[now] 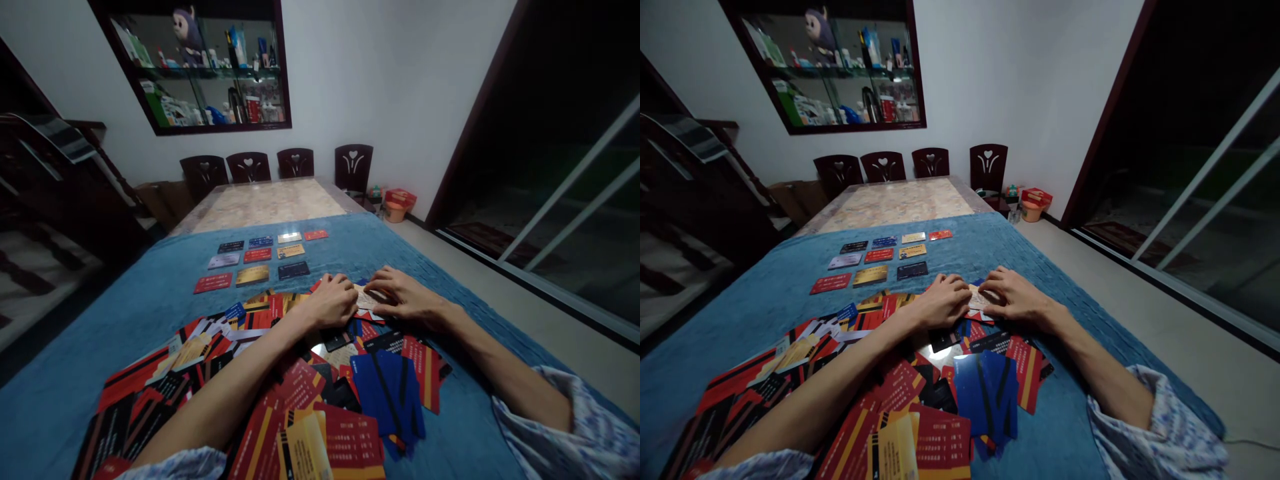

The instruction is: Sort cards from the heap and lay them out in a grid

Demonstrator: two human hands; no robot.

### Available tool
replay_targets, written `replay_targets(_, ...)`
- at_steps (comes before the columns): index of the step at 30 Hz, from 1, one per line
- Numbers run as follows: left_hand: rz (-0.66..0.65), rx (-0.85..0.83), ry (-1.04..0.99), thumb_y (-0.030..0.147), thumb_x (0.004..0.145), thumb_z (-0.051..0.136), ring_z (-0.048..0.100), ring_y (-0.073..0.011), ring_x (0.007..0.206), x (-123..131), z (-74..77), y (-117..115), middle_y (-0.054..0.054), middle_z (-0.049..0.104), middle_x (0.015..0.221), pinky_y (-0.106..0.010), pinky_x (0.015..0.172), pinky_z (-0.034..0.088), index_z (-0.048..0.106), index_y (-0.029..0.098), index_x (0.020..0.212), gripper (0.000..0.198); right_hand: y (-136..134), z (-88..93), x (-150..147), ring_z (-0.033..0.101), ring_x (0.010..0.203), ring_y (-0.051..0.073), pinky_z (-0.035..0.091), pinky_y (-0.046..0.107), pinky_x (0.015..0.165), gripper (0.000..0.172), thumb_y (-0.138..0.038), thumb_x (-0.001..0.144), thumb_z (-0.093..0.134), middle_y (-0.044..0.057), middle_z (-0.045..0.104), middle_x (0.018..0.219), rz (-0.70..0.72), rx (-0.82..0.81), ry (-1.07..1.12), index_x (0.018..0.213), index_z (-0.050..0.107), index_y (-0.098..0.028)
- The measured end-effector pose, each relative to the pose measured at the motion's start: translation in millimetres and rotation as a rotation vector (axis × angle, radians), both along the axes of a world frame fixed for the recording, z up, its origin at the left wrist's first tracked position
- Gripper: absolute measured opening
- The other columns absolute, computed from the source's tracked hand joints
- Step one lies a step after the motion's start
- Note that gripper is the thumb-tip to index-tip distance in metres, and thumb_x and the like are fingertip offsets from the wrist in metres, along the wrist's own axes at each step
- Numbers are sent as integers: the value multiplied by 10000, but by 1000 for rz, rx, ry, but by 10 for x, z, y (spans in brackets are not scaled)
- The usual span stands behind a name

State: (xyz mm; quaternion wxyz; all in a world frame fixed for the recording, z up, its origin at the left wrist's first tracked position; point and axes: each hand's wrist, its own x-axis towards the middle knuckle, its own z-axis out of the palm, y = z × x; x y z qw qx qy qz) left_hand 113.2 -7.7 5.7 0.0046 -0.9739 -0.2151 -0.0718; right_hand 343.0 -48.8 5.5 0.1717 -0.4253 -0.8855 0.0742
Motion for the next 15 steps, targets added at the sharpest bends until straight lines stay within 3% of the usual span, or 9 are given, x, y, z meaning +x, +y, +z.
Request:
replay_targets(6,23,-19,-46,226,881,517,531,-228,1062,-36,-15,28,-81,666,1006,-384,876,352,624,171,839,127,-12,8,39,535,950,253,430,405,852,393,-488,864,642,113,657,998,-15,-47,39,1083,727,-173)
replay_targets(15,-62,73,-17,259,933,473,540,-226,1041,-52,-10,83,-100,683,944,-385,894,354,647,161,848,217,-55,38,18,555,965,250,455,410,863,348,-444,905,598,119,685,1013,-22,-23,56,1084,733,-178)
